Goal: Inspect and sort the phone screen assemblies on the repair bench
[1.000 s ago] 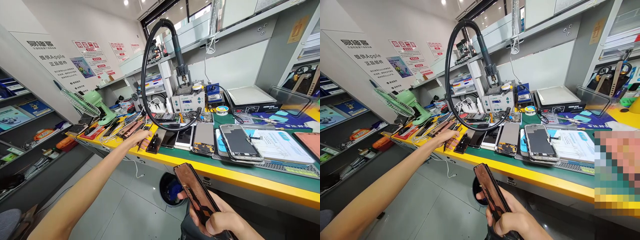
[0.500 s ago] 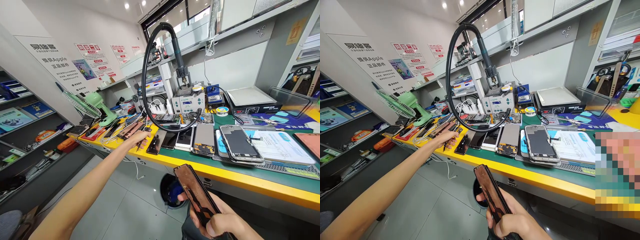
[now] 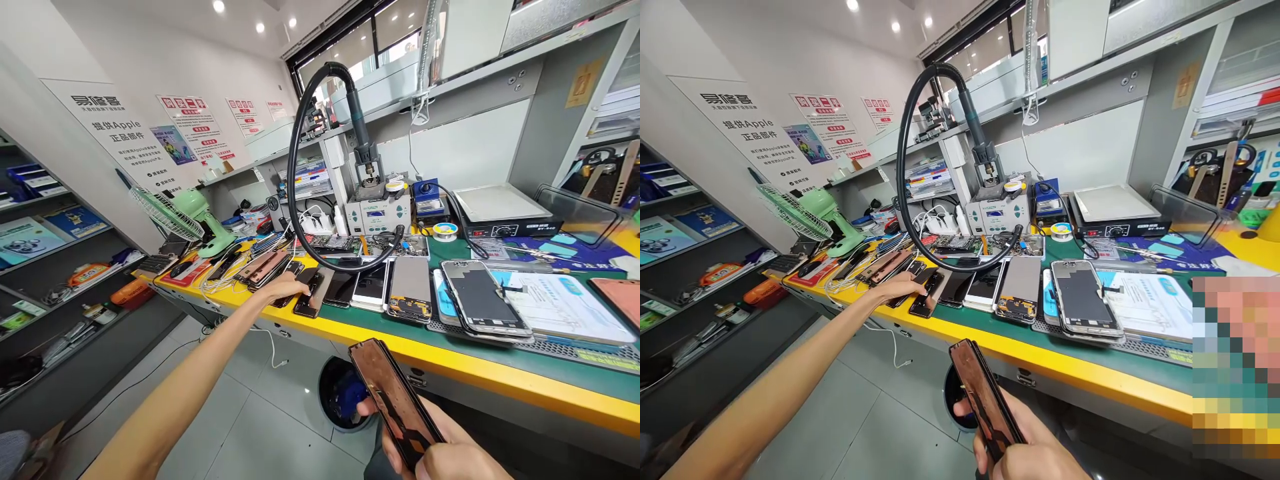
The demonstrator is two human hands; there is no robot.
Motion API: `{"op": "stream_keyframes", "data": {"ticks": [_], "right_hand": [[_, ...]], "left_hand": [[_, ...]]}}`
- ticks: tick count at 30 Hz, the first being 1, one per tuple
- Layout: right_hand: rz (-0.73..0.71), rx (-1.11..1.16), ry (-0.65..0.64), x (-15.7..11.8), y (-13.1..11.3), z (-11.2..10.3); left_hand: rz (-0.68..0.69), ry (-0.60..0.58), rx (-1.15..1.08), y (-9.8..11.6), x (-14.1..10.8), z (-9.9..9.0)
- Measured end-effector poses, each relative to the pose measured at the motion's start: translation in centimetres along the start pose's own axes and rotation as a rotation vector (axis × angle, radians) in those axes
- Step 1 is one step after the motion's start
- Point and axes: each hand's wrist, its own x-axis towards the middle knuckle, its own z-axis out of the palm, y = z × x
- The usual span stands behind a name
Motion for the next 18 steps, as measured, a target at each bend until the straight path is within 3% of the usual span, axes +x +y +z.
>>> {"op": "stream_keyframes", "data": {"ticks": [4, 6, 10, 14, 18], "right_hand": [[-0.003, 0.002, -0.006, 0.8, 1.0, -1.2], [0.031, -0.010, -0.091, 1.4, 1.8, -2.2], [0.032, -0.038, -0.118, 2.4, 2.8, -3.7], [-0.006, -0.079, -0.128, 2.3, 2.9, -3.6], [-0.019, -0.026, -0.044, 1.6, 2.9, -3.1]], "left_hand": [[0.014, 0.008, 0.072, 0.5, -0.4, 0.0], [0.027, 0.026, 0.107, 0.9, -0.6, 0.0], [0.027, 0.090, 0.192, 1.4, -0.7, -0.1], [0.027, 0.116, 0.267, 1.2, -0.3, -0.2], [0.053, 0.141, 0.316, 0.9, 0.0, -0.1]]}}
